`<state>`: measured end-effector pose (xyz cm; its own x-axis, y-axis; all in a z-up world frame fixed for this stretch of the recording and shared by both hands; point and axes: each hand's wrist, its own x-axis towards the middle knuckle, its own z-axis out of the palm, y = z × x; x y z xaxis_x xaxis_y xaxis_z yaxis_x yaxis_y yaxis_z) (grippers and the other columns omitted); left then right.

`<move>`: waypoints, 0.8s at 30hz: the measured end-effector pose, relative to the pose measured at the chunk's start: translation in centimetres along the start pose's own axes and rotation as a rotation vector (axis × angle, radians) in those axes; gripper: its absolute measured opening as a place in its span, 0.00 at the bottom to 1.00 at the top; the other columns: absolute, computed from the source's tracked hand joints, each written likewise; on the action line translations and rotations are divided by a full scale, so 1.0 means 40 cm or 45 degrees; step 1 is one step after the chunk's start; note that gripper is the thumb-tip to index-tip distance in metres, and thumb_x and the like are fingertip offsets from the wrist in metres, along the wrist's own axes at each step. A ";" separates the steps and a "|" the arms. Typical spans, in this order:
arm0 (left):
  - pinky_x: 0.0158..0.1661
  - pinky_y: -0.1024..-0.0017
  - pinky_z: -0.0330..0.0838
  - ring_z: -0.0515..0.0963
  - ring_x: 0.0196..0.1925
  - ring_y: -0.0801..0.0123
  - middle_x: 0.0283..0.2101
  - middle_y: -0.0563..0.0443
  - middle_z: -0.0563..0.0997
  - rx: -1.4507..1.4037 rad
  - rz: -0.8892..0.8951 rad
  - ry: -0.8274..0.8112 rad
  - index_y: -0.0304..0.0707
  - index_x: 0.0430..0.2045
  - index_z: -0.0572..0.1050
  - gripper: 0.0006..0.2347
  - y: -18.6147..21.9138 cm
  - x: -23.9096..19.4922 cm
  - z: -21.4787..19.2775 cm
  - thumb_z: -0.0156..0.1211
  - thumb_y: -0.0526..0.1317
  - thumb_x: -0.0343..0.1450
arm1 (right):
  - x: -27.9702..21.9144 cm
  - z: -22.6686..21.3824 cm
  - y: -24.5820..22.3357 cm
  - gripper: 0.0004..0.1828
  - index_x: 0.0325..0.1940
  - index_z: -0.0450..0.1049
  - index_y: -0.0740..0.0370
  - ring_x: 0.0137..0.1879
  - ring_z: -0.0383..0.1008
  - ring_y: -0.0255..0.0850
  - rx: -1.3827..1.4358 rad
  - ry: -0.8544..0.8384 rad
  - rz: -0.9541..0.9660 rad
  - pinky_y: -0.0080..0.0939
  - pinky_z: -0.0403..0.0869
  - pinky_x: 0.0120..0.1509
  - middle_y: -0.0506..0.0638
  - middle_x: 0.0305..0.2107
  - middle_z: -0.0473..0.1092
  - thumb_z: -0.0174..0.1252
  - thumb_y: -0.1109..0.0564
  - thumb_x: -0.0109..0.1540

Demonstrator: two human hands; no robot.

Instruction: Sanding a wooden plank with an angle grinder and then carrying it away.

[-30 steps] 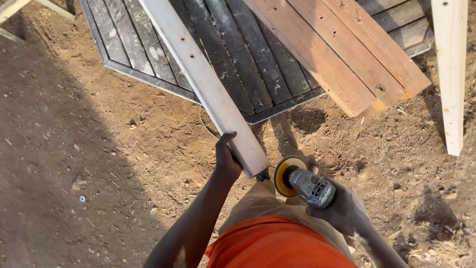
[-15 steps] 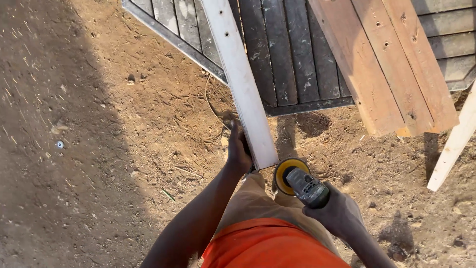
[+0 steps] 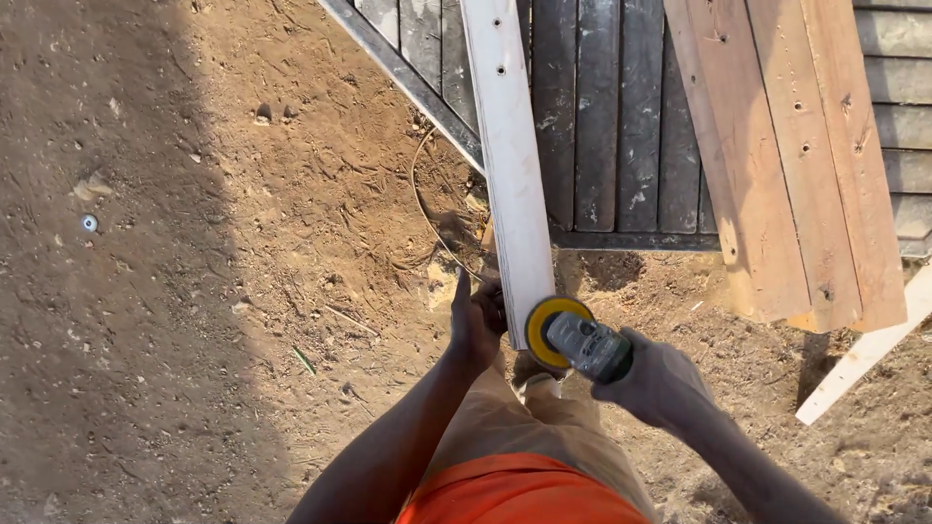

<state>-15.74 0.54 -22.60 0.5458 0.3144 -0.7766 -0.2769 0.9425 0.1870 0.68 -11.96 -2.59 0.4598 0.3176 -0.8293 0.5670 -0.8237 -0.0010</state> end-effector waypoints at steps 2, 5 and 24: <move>0.37 0.69 0.74 0.84 0.37 0.60 0.36 0.45 0.85 0.001 0.008 -0.071 0.36 0.42 0.81 0.40 -0.022 0.031 -0.040 0.38 0.77 0.69 | 0.019 -0.072 -0.070 0.42 0.59 0.73 0.44 0.59 0.79 0.60 -0.031 0.010 -0.016 0.56 0.76 0.62 0.64 0.47 0.79 0.74 0.30 0.46; 0.37 0.71 0.74 0.84 0.35 0.64 0.35 0.48 0.85 0.023 0.029 -0.091 0.39 0.40 0.81 0.39 -0.027 0.033 -0.042 0.35 0.77 0.69 | 0.071 -0.191 -0.184 0.37 0.61 0.73 0.50 0.58 0.77 0.63 0.074 0.137 -0.163 0.58 0.73 0.62 0.65 0.47 0.78 0.73 0.40 0.50; 0.25 0.71 0.58 0.71 0.22 0.67 0.22 0.50 0.77 -0.114 -0.074 0.038 0.30 0.41 0.80 0.40 0.045 -0.042 0.004 0.34 0.73 0.72 | -0.072 -0.008 -0.010 0.30 0.50 0.73 0.33 0.35 0.78 0.38 -0.277 -0.234 0.074 0.38 0.74 0.40 0.41 0.30 0.80 0.69 0.41 0.44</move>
<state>-17.02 1.74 -20.87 0.5394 0.2547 -0.8027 -0.3160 0.9447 0.0874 -0.64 -12.39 -0.01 0.3754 0.1659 -0.9119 0.6856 -0.7118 0.1527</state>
